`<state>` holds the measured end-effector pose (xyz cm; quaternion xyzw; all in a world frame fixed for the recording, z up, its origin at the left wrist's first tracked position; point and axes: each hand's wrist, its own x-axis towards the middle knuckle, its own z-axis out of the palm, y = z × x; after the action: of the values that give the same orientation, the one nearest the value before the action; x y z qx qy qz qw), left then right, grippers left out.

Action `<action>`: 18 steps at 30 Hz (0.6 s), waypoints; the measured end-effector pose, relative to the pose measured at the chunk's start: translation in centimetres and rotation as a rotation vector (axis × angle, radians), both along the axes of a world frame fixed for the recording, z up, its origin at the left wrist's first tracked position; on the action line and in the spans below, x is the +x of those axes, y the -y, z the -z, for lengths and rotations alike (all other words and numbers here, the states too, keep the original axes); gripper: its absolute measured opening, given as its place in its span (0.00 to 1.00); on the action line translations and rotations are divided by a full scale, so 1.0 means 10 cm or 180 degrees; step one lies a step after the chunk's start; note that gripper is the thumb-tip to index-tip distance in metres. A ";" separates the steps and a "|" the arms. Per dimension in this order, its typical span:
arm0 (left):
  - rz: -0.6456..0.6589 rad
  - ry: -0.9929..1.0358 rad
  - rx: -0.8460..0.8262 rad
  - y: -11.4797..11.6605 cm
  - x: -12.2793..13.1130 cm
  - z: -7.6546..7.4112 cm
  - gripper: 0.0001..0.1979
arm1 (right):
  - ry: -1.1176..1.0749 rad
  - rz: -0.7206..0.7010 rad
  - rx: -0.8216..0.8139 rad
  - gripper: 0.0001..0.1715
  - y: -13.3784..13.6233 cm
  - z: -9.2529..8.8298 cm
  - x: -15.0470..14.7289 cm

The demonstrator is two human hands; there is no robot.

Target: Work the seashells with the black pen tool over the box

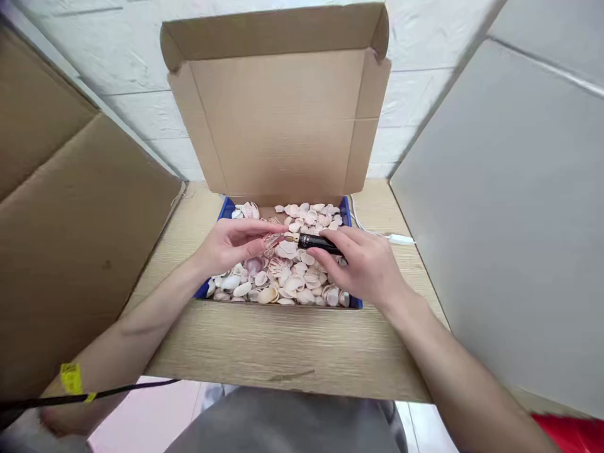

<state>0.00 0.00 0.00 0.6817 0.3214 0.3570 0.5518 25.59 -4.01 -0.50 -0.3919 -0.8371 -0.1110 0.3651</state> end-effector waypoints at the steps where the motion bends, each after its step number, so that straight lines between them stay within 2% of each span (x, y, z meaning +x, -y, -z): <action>1: 0.0032 0.0004 -0.0070 0.00 0.00 0.00 0.18 | 0.0028 -0.0017 0.0110 0.11 0.01 -0.01 0.02; 6: 0.0207 0.0350 -0.0509 0.00 0.00 -0.02 0.19 | 0.0111 -0.0148 0.0593 0.17 0.04 -0.08 0.05; 10: 0.0245 0.0442 -0.0719 0.00 0.00 -0.04 0.19 | 0.0068 -0.0203 0.0700 0.20 0.02 -0.11 0.03; 18: 0.0258 0.0271 -0.0544 -0.02 -0.01 -0.06 0.19 | -0.0140 -0.0010 0.0607 0.26 0.02 -0.08 0.01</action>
<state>-0.07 0.16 0.65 0.6288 0.2992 0.3343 0.6351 25.74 -4.23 0.33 -0.3563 -0.8151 -0.1811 0.4193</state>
